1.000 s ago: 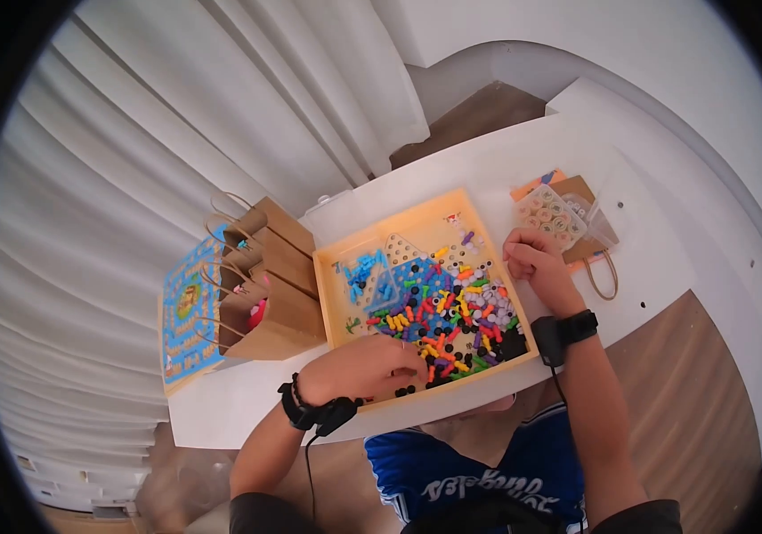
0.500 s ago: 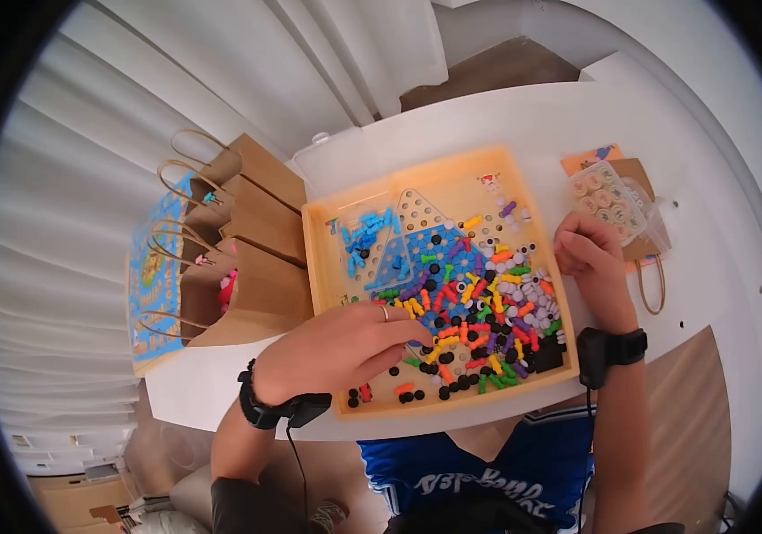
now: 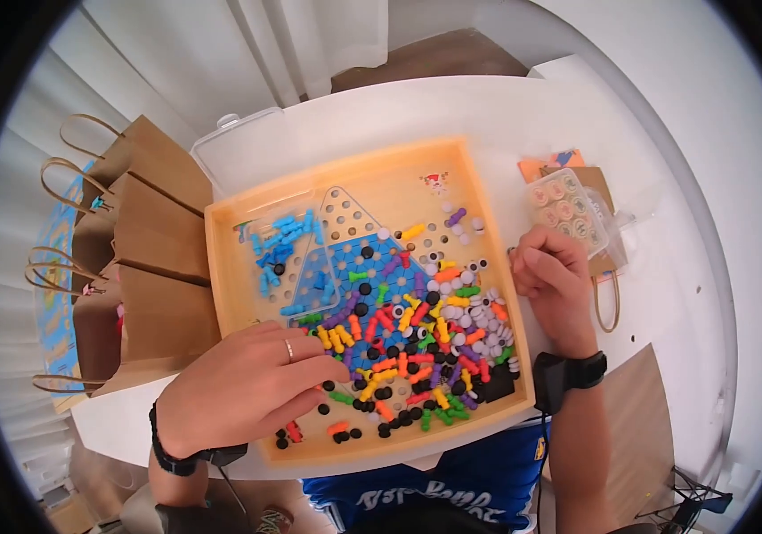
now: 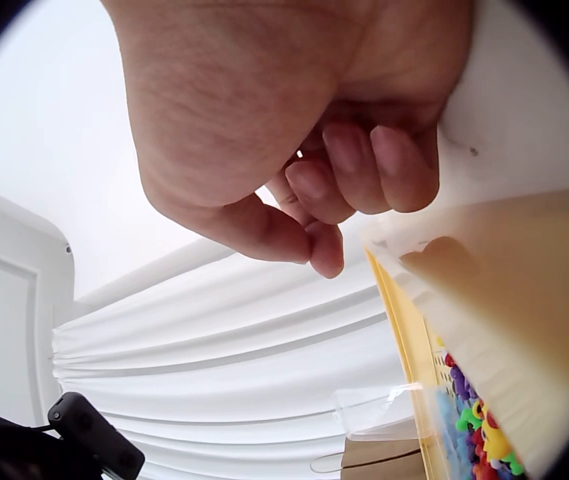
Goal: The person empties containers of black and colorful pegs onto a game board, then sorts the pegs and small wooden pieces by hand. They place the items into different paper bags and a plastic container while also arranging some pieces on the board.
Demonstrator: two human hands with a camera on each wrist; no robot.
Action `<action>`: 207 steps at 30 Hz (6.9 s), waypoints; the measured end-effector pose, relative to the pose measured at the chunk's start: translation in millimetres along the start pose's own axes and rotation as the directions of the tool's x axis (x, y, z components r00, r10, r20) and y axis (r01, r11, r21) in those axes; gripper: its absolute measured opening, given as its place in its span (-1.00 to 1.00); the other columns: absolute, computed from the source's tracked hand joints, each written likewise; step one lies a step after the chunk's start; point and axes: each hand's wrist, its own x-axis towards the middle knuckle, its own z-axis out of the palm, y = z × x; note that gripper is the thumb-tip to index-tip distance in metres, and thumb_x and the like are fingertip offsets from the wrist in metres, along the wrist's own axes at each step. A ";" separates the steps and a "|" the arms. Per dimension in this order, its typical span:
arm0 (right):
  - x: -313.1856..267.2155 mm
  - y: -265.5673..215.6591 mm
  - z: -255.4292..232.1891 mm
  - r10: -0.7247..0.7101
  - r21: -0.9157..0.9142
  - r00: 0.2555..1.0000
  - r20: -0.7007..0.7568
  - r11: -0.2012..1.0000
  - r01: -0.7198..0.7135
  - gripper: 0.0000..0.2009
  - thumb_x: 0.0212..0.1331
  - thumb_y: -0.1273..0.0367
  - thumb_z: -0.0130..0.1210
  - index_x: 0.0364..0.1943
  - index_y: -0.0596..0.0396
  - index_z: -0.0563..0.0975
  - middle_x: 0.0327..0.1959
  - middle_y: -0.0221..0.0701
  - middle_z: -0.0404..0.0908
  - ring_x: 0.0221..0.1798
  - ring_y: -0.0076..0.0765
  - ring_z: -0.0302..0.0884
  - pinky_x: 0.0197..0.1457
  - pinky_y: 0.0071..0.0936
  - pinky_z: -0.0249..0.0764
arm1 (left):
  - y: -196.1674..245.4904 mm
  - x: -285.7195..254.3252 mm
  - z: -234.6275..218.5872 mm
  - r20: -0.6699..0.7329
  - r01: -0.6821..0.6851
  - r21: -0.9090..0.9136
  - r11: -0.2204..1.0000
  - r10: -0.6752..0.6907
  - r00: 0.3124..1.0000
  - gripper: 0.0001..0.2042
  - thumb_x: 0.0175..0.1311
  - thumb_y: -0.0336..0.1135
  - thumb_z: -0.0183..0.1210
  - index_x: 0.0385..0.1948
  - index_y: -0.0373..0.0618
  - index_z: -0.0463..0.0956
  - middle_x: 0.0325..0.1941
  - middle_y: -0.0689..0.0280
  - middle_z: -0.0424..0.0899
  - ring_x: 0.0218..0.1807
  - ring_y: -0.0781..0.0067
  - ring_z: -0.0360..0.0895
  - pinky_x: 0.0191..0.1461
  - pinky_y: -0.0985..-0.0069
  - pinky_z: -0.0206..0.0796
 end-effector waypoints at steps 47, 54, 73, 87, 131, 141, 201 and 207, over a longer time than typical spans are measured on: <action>0.8 6.3 -2.0 -0.117 0.097 0.989 -0.086 0.987 0.126 -0.82 0.41 0.42 0.09 -0.39 0.17 0.50 -0.62 -0.66 0.16 -0.61 -0.71 0.04 -0.51 -0.61 0.07 | -11.1 7.8 31.5 -0.194 -0.066 0.530 0.846 0.196 0.961 -0.71 0.11 -0.56 0.21 -0.09 -0.17 0.60 -0.11 0.20 0.63 -0.08 0.11 0.67 -0.10 0.23 0.56; -0.8 5.9 -1.9 -0.113 0.096 0.989 -0.091 0.988 0.122 -0.81 0.43 0.42 0.08 -0.38 0.20 0.50 -0.63 -0.66 0.16 -0.61 -0.72 0.04 -0.51 -0.62 0.07 | -6.8 16.1 26.9 -0.110 -0.065 0.497 0.865 0.137 0.984 -0.83 0.15 -0.53 0.21 -0.21 -0.18 0.54 -0.25 0.16 0.60 -0.24 0.01 0.67 -0.21 0.14 0.51; -2.4 4.9 -2.7 -0.124 0.076 0.991 -0.056 0.989 0.128 -0.83 0.42 0.43 0.08 -0.37 0.18 0.52 -0.64 -0.64 0.22 -0.60 -0.73 0.07 -0.49 -0.63 0.07 | -3.9 20.6 -9.6 -0.424 0.255 0.391 0.884 -0.073 0.903 -0.85 0.28 -0.41 0.26 -0.15 -0.10 0.60 -0.11 0.14 0.66 -0.07 -0.02 0.64 -0.03 0.11 0.50; -2.8 4.1 -1.6 -0.112 0.055 0.993 -0.042 0.992 0.115 -0.82 0.40 0.42 0.09 -0.40 0.15 0.51 -0.65 -0.65 0.18 -0.62 -0.73 0.04 -0.51 -0.62 0.06 | 14.0 34.0 37.9 -0.219 0.040 0.535 0.844 0.092 0.971 -0.85 0.23 -0.35 0.30 -0.23 -0.12 0.58 -0.22 0.18 0.65 -0.12 0.00 0.64 -0.05 0.13 0.49; -4.4 0.8 -0.3 -0.115 0.039 0.993 -0.022 0.993 0.116 -0.82 0.41 0.42 0.09 -0.40 0.13 0.51 -0.66 -0.66 0.19 -0.61 -0.73 0.06 -0.50 -0.63 0.06 | 56.9 16.0 60.1 -0.178 0.160 0.371 0.915 -0.099 0.979 -0.84 0.21 -0.30 0.34 -0.31 -0.14 0.59 -0.29 0.18 0.67 -0.16 0.02 0.65 -0.06 0.13 0.48; -5.1 0.2 -2.0 -0.116 0.041 0.993 -0.015 0.992 0.116 -0.82 0.40 0.42 0.11 -0.41 0.13 0.53 -0.66 -0.65 0.21 -0.61 -0.72 0.10 -0.50 -0.63 0.08 | 56.5 19.7 67.2 -0.209 0.248 0.428 0.869 -0.171 0.963 -0.87 0.20 -0.31 0.32 -0.31 -0.11 0.60 -0.31 0.17 0.69 -0.16 0.00 0.67 -0.11 0.12 0.49; -3.2 -0.7 -0.9 -0.101 0.060 0.995 -0.024 0.993 0.102 -0.84 0.38 0.44 0.11 -0.40 0.15 0.52 -0.65 -0.64 0.23 -0.60 -0.72 0.10 -0.50 -0.62 0.08 | -20.9 151.6 17.1 -0.353 0.159 0.455 0.876 0.014 0.935 -0.88 0.21 -0.35 0.28 -0.30 -0.15 0.59 -0.27 0.12 0.69 -0.12 -0.01 0.66 -0.06 0.15 0.50; -5.0 -3.3 0.2 -0.106 0.046 0.994 -0.016 0.993 0.106 -0.84 0.37 0.44 0.12 -0.41 0.15 0.53 -0.66 -0.63 0.24 -0.61 -0.72 0.13 -0.51 -0.62 0.10 | 2.1 151.9 17.0 -0.364 0.164 0.381 0.910 -0.015 0.931 -0.88 0.22 -0.33 0.28 -0.34 -0.11 0.55 -0.34 0.16 0.69 -0.18 -0.03 0.67 -0.09 0.14 0.50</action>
